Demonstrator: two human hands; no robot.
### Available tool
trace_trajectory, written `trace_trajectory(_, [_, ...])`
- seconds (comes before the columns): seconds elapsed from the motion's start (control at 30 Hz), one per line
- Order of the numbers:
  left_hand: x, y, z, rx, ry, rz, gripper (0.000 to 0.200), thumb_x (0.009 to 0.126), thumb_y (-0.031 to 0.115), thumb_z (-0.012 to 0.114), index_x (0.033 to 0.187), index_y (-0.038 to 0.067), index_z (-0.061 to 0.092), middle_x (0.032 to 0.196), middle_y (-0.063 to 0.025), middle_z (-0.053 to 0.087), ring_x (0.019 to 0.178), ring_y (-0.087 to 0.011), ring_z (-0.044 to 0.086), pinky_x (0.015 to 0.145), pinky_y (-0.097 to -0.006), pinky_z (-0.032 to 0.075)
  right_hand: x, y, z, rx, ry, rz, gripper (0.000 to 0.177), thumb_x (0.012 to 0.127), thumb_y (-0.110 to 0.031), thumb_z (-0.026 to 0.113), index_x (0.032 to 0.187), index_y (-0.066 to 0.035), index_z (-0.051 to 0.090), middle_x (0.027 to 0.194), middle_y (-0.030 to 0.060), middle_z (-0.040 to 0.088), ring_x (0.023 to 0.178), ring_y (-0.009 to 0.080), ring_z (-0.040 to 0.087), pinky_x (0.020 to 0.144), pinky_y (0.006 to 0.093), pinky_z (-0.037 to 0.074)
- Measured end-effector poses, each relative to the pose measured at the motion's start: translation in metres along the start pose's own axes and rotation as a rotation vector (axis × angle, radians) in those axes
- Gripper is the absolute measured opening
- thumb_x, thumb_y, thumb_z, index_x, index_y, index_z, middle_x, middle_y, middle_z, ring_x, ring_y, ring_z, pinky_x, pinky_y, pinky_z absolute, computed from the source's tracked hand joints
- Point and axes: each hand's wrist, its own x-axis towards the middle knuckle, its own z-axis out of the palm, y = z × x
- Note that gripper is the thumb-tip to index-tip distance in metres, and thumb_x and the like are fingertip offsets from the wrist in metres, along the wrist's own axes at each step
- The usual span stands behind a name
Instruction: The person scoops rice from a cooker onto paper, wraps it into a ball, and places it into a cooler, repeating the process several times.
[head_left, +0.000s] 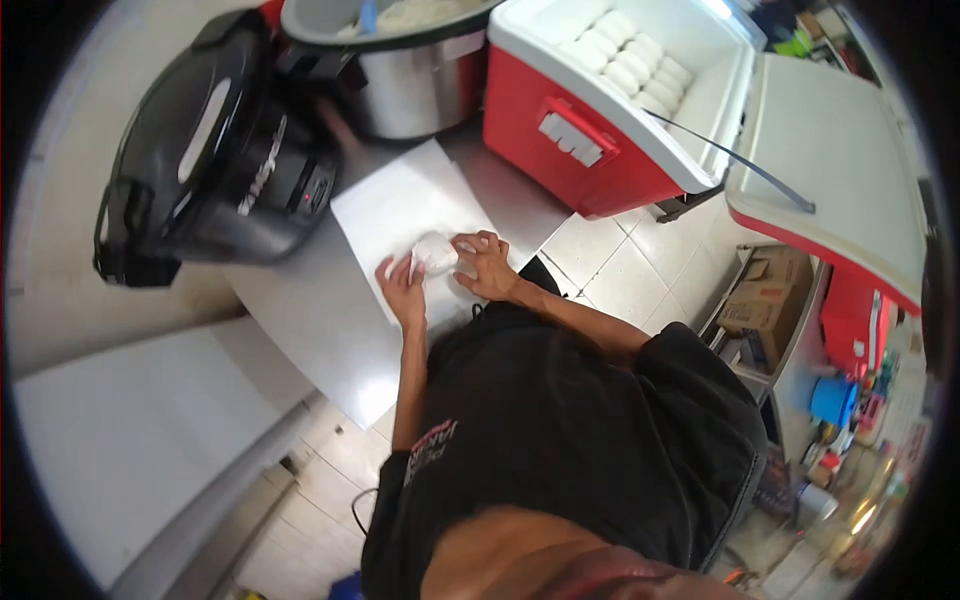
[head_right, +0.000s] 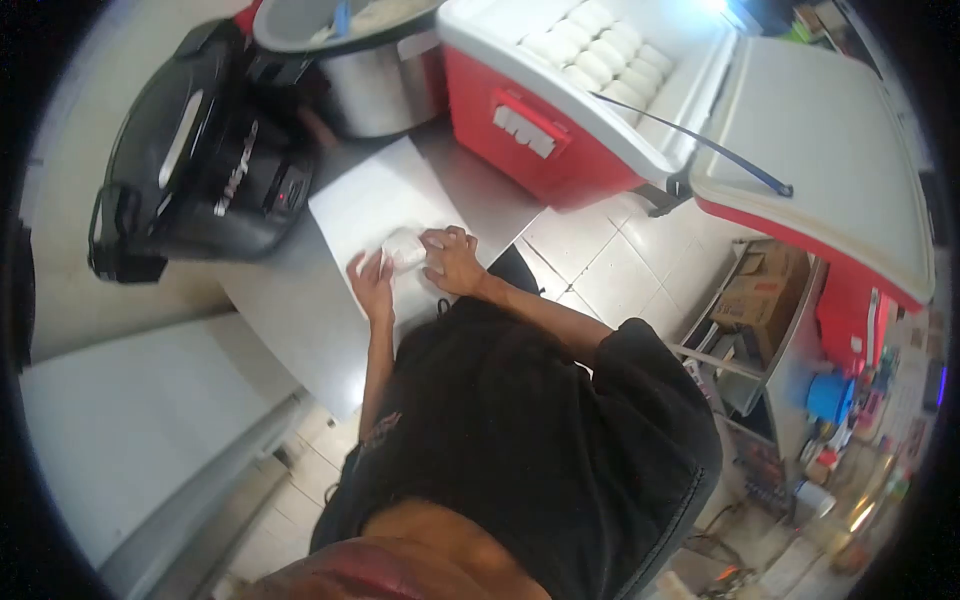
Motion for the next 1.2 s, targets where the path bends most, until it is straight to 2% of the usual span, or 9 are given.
trace_trajectory(0.17, [0.0, 0.021, 0.021, -0.046, 0.082, -0.298, 0.035, 0.087, 0.008, 0.066, 0.118, 0.001, 0.052, 0.116, -0.0155, 0.056, 0.106, -0.024, 0.057, 0.092, -0.0365, 0.049, 0.007, 0.005, 0.002, 0.034, -0.001, -0.026, 0.05, 0.075, -0.025, 0.068, 0.122, -0.014, 0.057, 0.137, 0.004, 0.04, 0.123, 0.0344, 0.031, 0.097, 0.0518, 0.026])
trace_trajectory(0.27, [0.005, 0.016, 0.022, -0.122, -0.012, -0.182, 0.033, 0.088, 0.013, 0.065, 0.116, 0.002, 0.053, 0.113, -0.0146, 0.057, 0.103, -0.0241, 0.058, 0.083, -0.0376, 0.053, 0.007, 0.001, -0.005, 0.041, -0.047, -0.002, 0.057, 0.076, -0.028, 0.069, 0.128, -0.013, 0.052, 0.138, 0.0059, 0.041, 0.128, 0.0342, 0.029, 0.101, 0.0525, 0.025])
trace_trajectory(0.33, [0.009, 0.014, 0.024, -0.14, 0.002, -0.14, 0.027, 0.089, 0.012, 0.064, 0.112, 0.001, 0.055, 0.107, -0.0123, 0.059, 0.098, -0.0229, 0.059, 0.076, -0.0364, 0.055, 0.019, -0.009, -0.017, 0.33, -0.055, 0.138, 0.068, 0.08, -0.035, 0.069, 0.137, -0.011, 0.042, 0.14, 0.0124, 0.041, 0.13, 0.0359, 0.034, 0.106, 0.0488, 0.026])
trace_trajectory(0.37, [0.009, 0.012, 0.024, -0.137, 0.003, -0.116, 0.024, 0.089, 0.012, 0.063, 0.11, 0.001, 0.055, 0.105, -0.0114, 0.06, 0.096, -0.0216, 0.059, 0.075, -0.0354, 0.055, 0.025, -0.01, -0.026, 0.7, -0.071, 0.235, 0.088, 0.076, -0.046, 0.072, 0.141, -0.003, 0.032, 0.14, 0.023, 0.04, 0.128, 0.0371, 0.04, 0.108, 0.0427, 0.029])
trace_trajectory(0.53, [0.006, 0.012, 0.031, -0.07, -0.147, -0.039, 0.01, 0.089, 0.006, 0.062, 0.096, 0.001, 0.056, 0.093, -0.0062, 0.059, 0.081, -0.0139, 0.057, 0.07, -0.0296, 0.052, 0.064, -0.044, -0.074, 0.68, -0.188, 0.453, 0.103, 0.061, -0.055, 0.08, 0.131, 0.009, 0.039, 0.127, 0.028, 0.048, 0.119, 0.0323, 0.049, 0.1, 0.0361, 0.039])
trace_trajectory(0.7, [0.021, 0.005, 0.03, 0.055, -0.107, 0.122, 0.011, 0.083, -0.003, 0.062, 0.091, 0.003, 0.057, 0.09, -0.0016, 0.054, 0.081, -0.0108, 0.051, 0.074, -0.0256, 0.044, 0.082, -0.035, -0.056, 0.663, -0.134, 0.296, 0.078, 0.057, -0.048, 0.083, 0.108, 0.002, 0.054, 0.1, 0.0156, 0.061, 0.093, 0.0245, 0.059, 0.081, 0.0347, 0.046])
trace_trajectory(0.77, [0.022, 0.0, 0.024, 0.073, -0.091, 0.085, 0.018, 0.078, -0.009, 0.061, 0.09, 0.003, 0.055, 0.094, -0.0001, 0.05, 0.088, -0.0104, 0.048, 0.083, -0.0239, 0.039, 0.083, -0.031, -0.056, 0.682, -0.207, 0.264, 0.076, 0.056, -0.046, 0.084, 0.108, 0.002, 0.055, 0.101, 0.0159, 0.061, 0.095, 0.0253, 0.059, 0.082, 0.0349, 0.046])
trace_trajectory(1.13, [0.037, -0.036, 0.002, -0.007, -0.212, 0.125, 0.02, 0.078, -0.01, 0.055, 0.088, 0.006, 0.048, 0.096, -0.0017, 0.048, 0.086, -0.0113, 0.047, 0.082, -0.0241, 0.04, 0.083, -0.021, -0.034, 1.01, -0.472, 0.316, 0.043, 0.061, -0.025, 0.082, 0.092, -0.002, 0.064, 0.085, 0.0081, 0.065, 0.083, 0.0197, 0.059, 0.076, 0.0326, 0.046])
trace_trajectory(1.2, [0.035, -0.032, 0.003, 0.055, -0.195, 0.156, 0.023, 0.078, -0.007, 0.056, 0.091, 0.008, 0.045, 0.105, -0.0057, 0.05, 0.095, -0.016, 0.05, 0.088, -0.0277, 0.041, 0.08, -0.021, -0.025, 0.994, -0.434, 0.298, 0.041, 0.062, -0.022, 0.082, 0.093, -0.003, 0.064, 0.087, 0.007, 0.065, 0.085, 0.0188, 0.059, 0.078, 0.0316, 0.046])
